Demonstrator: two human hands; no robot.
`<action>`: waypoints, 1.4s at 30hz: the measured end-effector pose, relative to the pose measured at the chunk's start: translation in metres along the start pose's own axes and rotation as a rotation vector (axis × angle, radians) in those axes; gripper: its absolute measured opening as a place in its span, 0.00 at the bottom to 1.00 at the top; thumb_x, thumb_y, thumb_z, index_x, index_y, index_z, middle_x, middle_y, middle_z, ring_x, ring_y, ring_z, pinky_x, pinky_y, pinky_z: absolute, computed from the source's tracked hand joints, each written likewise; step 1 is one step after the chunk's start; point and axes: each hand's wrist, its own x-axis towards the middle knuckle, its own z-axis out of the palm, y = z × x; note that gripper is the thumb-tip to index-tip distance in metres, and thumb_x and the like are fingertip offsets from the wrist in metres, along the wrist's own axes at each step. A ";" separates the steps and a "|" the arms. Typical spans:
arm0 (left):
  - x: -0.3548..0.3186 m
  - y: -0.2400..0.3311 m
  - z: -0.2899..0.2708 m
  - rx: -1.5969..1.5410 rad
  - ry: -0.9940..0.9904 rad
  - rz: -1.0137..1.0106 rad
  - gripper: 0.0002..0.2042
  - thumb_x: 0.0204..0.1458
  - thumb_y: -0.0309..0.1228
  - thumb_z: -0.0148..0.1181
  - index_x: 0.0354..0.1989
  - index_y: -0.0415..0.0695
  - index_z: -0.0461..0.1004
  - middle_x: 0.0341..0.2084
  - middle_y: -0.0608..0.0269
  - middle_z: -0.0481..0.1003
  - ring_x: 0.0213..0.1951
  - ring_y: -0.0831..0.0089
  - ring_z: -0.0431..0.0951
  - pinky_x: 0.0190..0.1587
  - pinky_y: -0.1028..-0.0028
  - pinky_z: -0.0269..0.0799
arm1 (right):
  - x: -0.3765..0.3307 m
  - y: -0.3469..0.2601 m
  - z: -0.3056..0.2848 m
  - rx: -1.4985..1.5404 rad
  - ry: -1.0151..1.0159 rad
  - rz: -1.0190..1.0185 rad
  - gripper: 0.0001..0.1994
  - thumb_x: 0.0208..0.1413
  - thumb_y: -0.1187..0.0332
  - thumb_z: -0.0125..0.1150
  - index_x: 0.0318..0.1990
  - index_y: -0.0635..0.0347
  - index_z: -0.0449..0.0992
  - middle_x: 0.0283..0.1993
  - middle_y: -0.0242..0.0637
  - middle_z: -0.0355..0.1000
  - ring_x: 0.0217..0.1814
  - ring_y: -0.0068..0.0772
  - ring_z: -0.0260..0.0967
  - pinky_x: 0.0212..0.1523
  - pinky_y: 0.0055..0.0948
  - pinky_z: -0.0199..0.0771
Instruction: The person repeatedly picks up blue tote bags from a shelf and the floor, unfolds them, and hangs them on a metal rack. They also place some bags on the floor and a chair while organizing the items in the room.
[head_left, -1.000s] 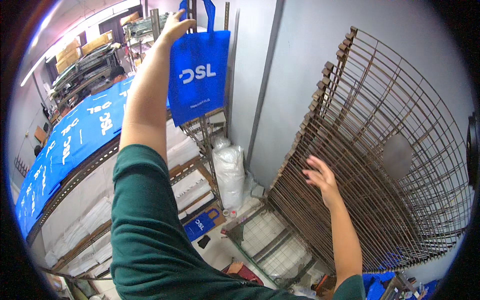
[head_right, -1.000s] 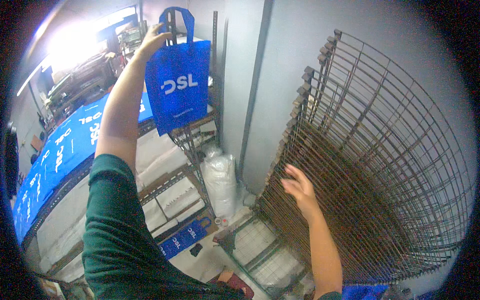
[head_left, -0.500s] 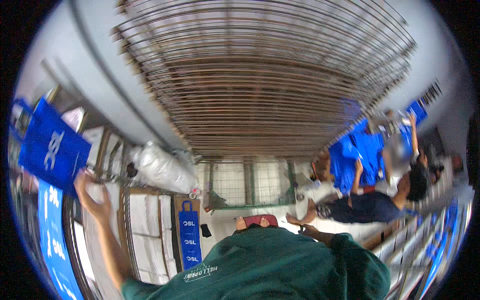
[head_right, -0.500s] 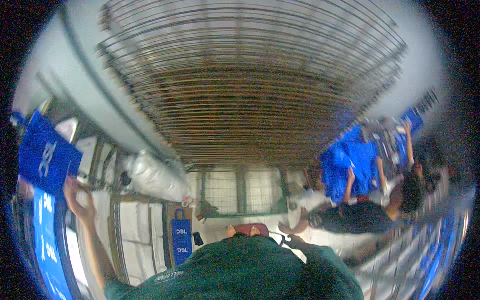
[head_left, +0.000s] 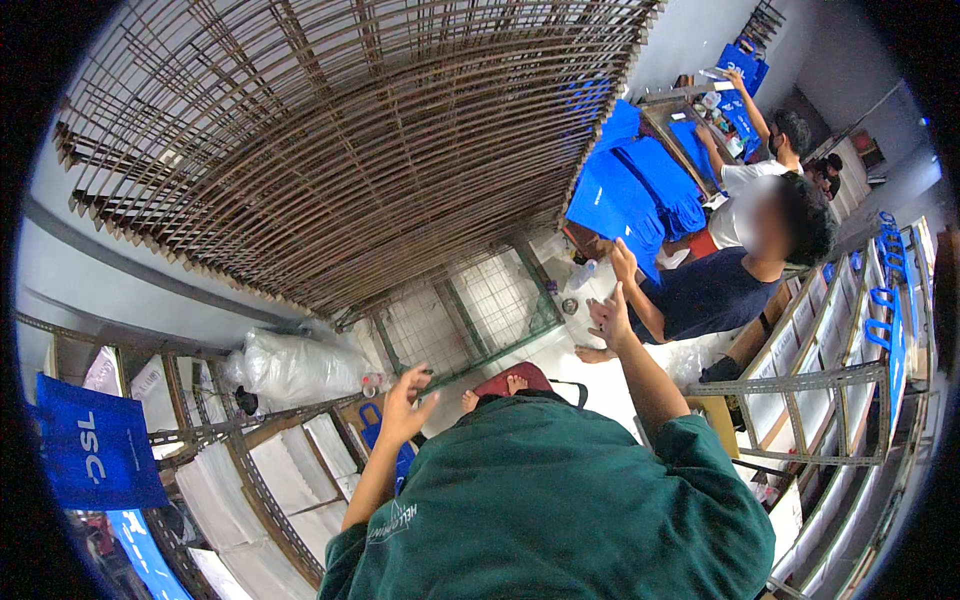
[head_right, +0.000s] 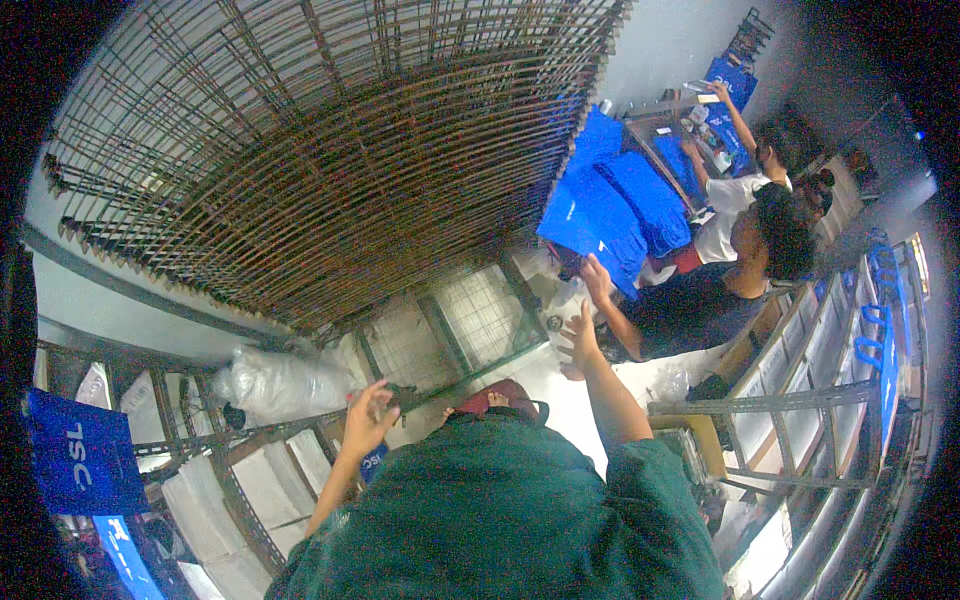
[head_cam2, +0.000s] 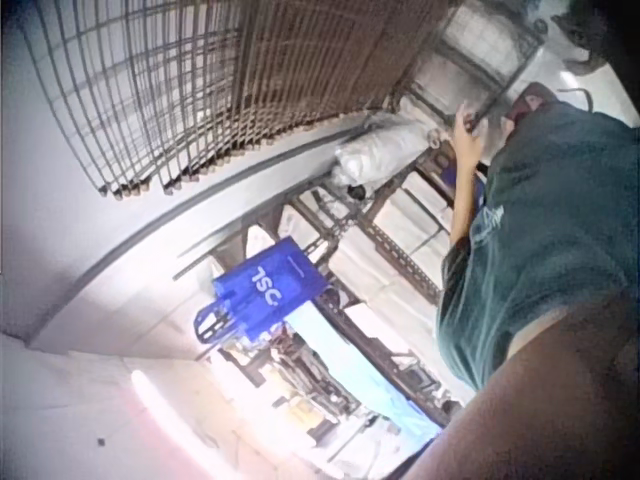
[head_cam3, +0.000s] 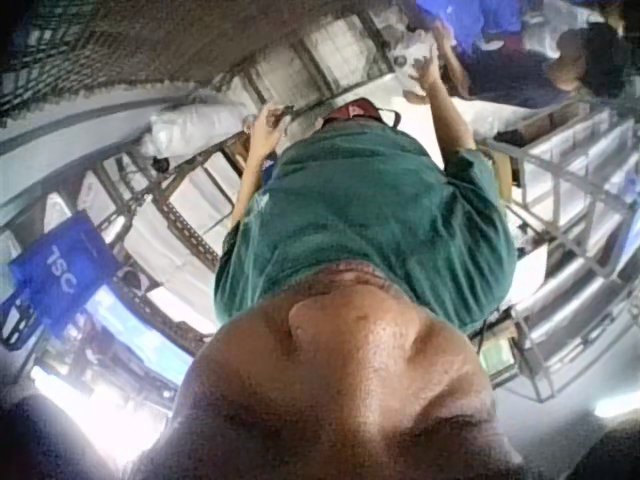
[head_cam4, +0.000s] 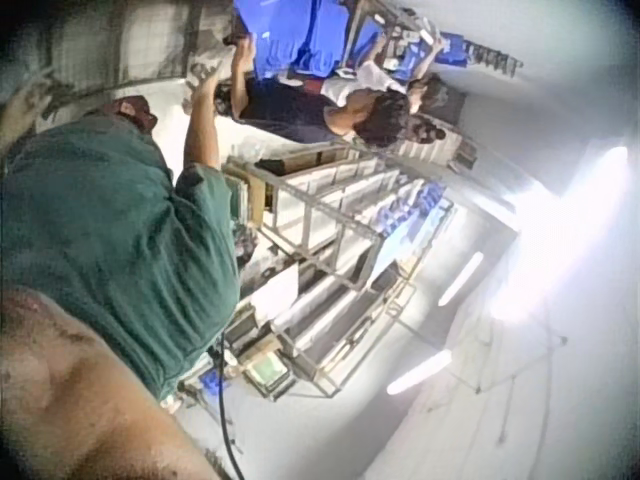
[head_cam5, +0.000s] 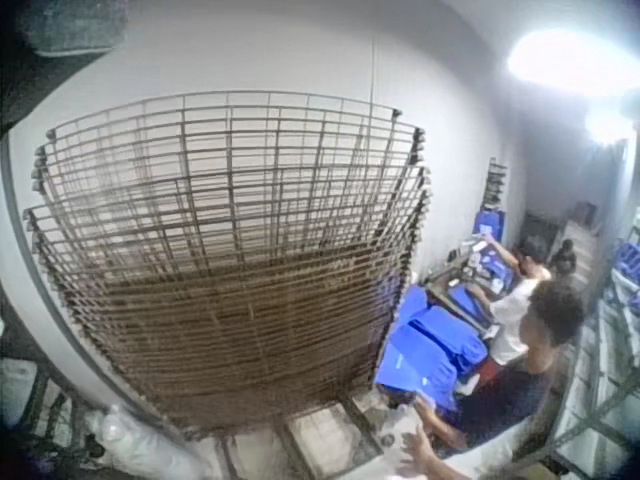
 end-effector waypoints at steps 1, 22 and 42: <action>0.012 -0.015 0.011 -0.081 0.001 -0.052 0.26 0.41 0.28 0.64 0.52 0.46 0.64 0.38 0.60 0.73 0.39 0.71 0.73 0.40 0.73 0.68 | -0.002 0.002 0.005 0.059 -0.064 0.026 0.55 0.36 0.24 0.40 0.64 0.57 0.38 0.64 0.46 0.46 0.66 0.47 0.42 0.56 0.59 0.46; 0.097 0.087 0.151 -0.568 0.011 -0.110 0.19 0.44 0.34 0.63 0.42 0.39 0.68 0.34 0.60 0.74 0.37 0.75 0.73 0.40 0.74 0.69 | -0.104 0.006 0.143 0.228 -0.363 0.107 0.35 0.50 0.34 0.33 0.57 0.48 0.57 0.61 0.35 0.52 0.65 0.43 0.43 0.56 0.66 0.43; -0.002 0.315 -0.207 -0.043 0.971 0.710 0.05 0.42 0.20 0.49 0.28 0.35 0.70 0.22 0.69 0.70 0.26 0.83 0.66 0.28 0.80 0.63 | -0.142 -0.135 0.366 0.188 -1.103 -0.312 0.37 0.50 0.38 0.43 0.62 0.53 0.51 0.58 0.36 0.57 0.59 0.38 0.54 0.57 0.43 0.55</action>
